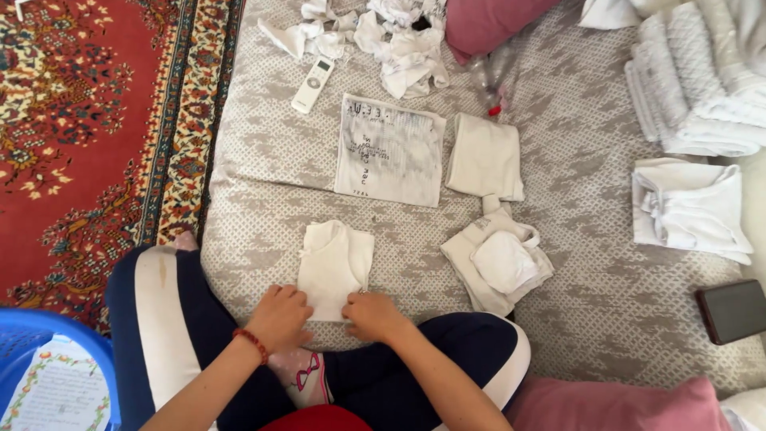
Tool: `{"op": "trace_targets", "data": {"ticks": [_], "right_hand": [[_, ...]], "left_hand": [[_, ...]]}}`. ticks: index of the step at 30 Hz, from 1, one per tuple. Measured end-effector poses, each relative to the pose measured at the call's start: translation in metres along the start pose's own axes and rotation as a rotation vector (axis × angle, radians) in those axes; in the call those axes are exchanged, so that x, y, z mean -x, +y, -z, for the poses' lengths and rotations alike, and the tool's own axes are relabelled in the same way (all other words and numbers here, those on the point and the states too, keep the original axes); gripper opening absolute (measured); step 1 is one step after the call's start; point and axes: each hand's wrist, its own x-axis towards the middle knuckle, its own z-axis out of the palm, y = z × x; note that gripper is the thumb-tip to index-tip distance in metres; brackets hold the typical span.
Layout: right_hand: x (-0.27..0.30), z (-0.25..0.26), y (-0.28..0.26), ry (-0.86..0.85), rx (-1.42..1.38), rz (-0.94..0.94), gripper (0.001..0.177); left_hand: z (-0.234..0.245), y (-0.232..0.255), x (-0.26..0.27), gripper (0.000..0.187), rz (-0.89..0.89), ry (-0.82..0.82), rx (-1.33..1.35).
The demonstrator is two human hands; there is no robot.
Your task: Folding small items of laundry, such as baby socks and bodysuits, on a bed.
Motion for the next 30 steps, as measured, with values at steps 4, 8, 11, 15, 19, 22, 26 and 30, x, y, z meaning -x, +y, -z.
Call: {"op": "trace_targets", "data": {"ticks": [4, 8, 11, 15, 19, 22, 26, 30], "right_hand": [[-0.011, 0.014, 0.006, 0.01, -0.162, -0.101, 0.017], [-0.029, 0.016, 0.024, 0.433, -0.4, -0.3, 0.017], [-0.043, 0.011, 0.029, 0.645, -0.589, -0.319, 0.024], [-0.1, -0.029, 0.076, 0.828, -0.831, -0.264, 0.035], [-0.152, -0.097, 0.156, 0.582, -1.037, -0.453, 0.064], [-0.15, -0.069, 0.147, 0.519, -1.564, -0.439, 0.055], [-0.129, -0.005, 0.106, 0.376, -1.871, -0.537, 0.034], [-0.124, 0.003, 0.101, 0.386, -1.993, -0.472, 0.044]], "left_hand": [[-0.015, 0.018, -0.027, 0.021, 0.11, -0.082, 0.1], [-0.077, 0.027, -0.054, 0.038, 0.186, 0.334, 0.114], [-0.097, 0.038, -0.055, 0.054, 0.205, 0.418, 0.059], [-0.098, 0.03, -0.058, 0.059, 0.222, 0.344, 0.033], [-0.085, 0.029, -0.052, 0.058, 0.207, 0.418, 0.012], [-0.085, 0.03, -0.053, 0.059, 0.187, 0.427, 0.02], [-0.088, 0.031, -0.054, 0.06, 0.182, 0.413, 0.006], [-0.087, 0.031, -0.054, 0.06, 0.187, 0.404, 0.013]]}}
